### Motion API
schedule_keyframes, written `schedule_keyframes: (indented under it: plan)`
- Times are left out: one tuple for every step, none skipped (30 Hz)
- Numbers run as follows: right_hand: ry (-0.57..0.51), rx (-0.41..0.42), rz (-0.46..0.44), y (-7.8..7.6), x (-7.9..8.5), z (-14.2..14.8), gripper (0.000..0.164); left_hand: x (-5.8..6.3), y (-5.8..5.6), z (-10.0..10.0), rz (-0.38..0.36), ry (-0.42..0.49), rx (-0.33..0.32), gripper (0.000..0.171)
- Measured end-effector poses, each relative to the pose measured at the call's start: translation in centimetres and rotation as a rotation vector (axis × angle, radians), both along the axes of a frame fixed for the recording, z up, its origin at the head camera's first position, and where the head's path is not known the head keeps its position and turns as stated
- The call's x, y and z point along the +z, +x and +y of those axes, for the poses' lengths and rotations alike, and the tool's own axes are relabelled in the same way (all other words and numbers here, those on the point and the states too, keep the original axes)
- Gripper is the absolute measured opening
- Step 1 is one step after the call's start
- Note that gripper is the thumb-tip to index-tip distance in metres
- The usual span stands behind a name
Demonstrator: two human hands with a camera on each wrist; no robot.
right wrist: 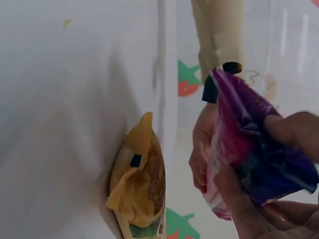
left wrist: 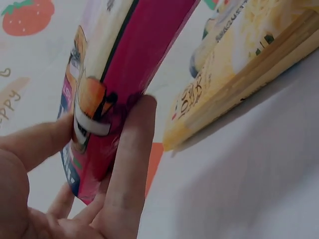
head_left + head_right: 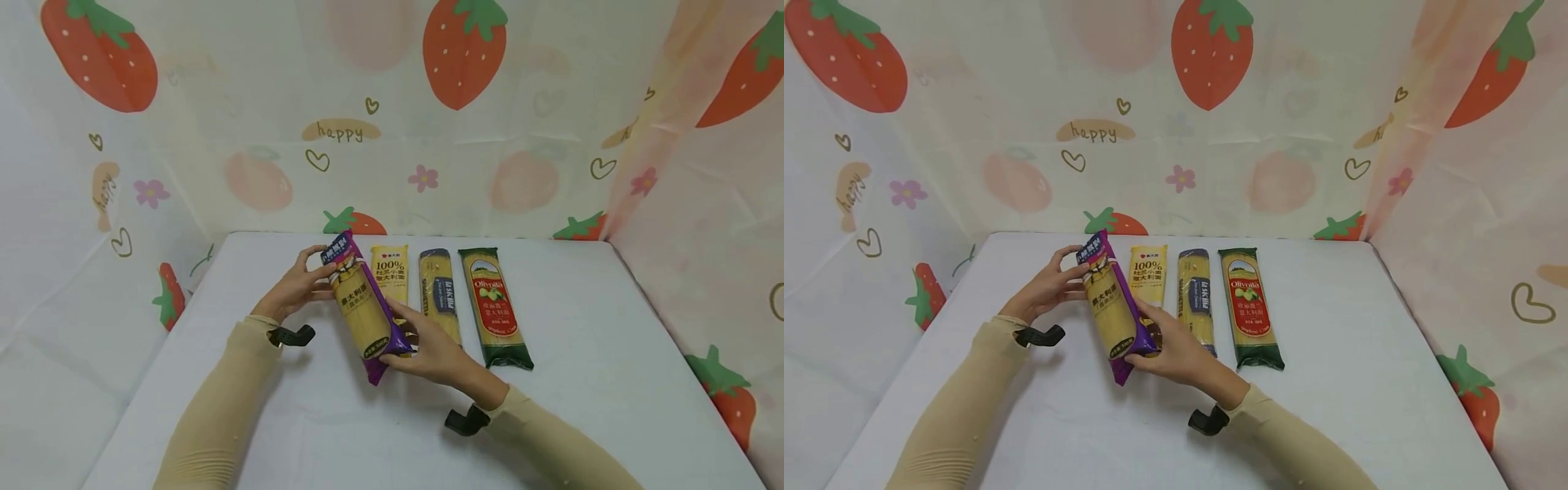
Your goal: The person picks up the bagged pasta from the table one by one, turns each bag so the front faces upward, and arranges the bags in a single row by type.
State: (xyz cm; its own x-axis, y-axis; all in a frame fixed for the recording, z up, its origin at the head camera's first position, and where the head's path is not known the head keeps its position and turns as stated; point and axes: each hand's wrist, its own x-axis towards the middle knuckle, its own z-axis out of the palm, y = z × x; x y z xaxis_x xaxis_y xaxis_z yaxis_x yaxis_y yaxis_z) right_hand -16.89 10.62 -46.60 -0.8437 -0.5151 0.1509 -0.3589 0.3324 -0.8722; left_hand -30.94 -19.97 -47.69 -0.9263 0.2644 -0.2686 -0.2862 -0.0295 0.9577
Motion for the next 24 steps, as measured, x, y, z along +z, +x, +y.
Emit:
schedule_keyframes:
  plan:
    - [0.017, -0.010, 0.007, 0.0, -0.1, -0.1, 0.101, 0.0, -0.1, 0.0, 0.007, -0.005, 0.014, 0.078]
    - [0.031, -0.018, 0.013, 0.1, -0.1, -0.3, 0.099, 0.0, -0.1, 0.0, 0.019, -0.012, 0.025, 0.078]
    - [0.039, -0.025, 0.014, 0.1, -0.1, -0.4, 0.098, 0.0, -0.1, 0.1, 0.029, -0.024, 0.036, 0.078]
    - [0.047, -0.032, 0.013, 0.1, -0.2, -0.6, 0.097, 0.0, -0.1, 0.1, 0.039, -0.040, 0.048, 0.077]
    - [0.055, -0.041, 0.012, 0.2, -0.2, -0.8, 0.096, 0.0, -0.1, 0.2, 0.048, -0.055, 0.058, 0.076]
    - [0.071, -0.056, 0.008, 0.2, -0.2, -1.0, 0.095, 0.1, -0.1, 0.2, 0.058, -0.071, 0.066, 0.074]
    - [0.084, -0.072, 0.005, 0.2, -0.3, -1.3, 0.094, 0.1, -0.1, 0.3, 0.070, -0.088, 0.071, 0.072]
    - [0.094, -0.087, 0.004, 0.2, -0.3, -1.5, 0.093, 0.2, -0.1, 0.3, 0.081, -0.102, 0.074, 0.071]
    - [0.104, -0.101, 0.002, 0.2, -0.3, -1.7, 0.092, 0.2, -0.2, 0.4, 0.090, -0.114, 0.076, 0.069]
    - [0.111, -0.113, -0.001, 0.1, -0.3, -2.0, 0.092, 0.3, -0.2, 0.4, 0.098, -0.123, 0.077, 0.068]
    - [0.116, -0.125, -0.008, 0.1, -0.3, -2.2, 0.092, 0.4, -0.3, 0.4, 0.103, -0.127, 0.074, 0.067]
    - [0.120, -0.136, -0.017, 0.0, -0.4, -2.5, 0.092, 0.4, -0.3, 0.4, 0.112, -0.133, 0.064, 0.068]
    - [0.117, -0.140, -0.025, 0.0, -0.4, -2.7, 0.092, 0.5, -0.4, 0.4, 0.114, -0.131, 0.055, 0.068]
    - [0.113, -0.143, -0.033, -0.1, -0.5, -3.0, 0.092, 0.5, -0.5, 0.3, 0.115, -0.128, 0.046, 0.068]
    - [0.104, -0.145, -0.049, -0.2, -0.5, -3.2, 0.092, 0.5, -0.5, 0.3, 0.116, -0.124, 0.037, 0.069]
    - [0.087, -0.144, -0.066, -0.3, -0.6, -3.4, 0.092, 0.5, -0.6, 0.3, 0.118, -0.118, 0.026, 0.069]
    - [0.072, -0.143, -0.080, -0.4, -0.7, -3.6, 0.092, 0.5, -0.7, 0.3, 0.121, -0.112, 0.016, 0.070]
    - [0.050, -0.137, -0.096, -0.5, -0.8, -3.8, 0.092, 0.5, -0.7, 0.3, 0.124, -0.106, 0.010, 0.070]
    - [0.026, -0.130, -0.113, -0.6, -1.0, -4.0, 0.091, 0.5, -0.8, 0.3, 0.123, -0.098, 0.006, 0.069]
    - [0.009, -0.125, -0.130, -0.8, -1.1, -4.2, 0.091, 0.5, -0.9, 0.3, 0.126, -0.094, 0.000, 0.069]
    - [-0.009, -0.121, -0.147, -0.9, -1.3, -4.4, 0.091, 0.5, -0.9, 0.3, 0.128, -0.092, -0.004, 0.069]
    - [-0.022, -0.117, -0.162, -1.0, -1.4, -4.5, 0.091, 0.5, -0.9, 0.4, 0.128, -0.090, -0.007, 0.070]
    - [-0.027, -0.115, -0.173, -1.2, -1.5, -4.7, 0.091, 0.5, -1.0, 0.4, 0.127, -0.090, -0.009, 0.069]
    - [-0.030, -0.116, -0.185, -1.3, -1.6, -4.9, 0.091, 0.5, -1.0, 0.4, 0.124, -0.093, -0.012, 0.069]
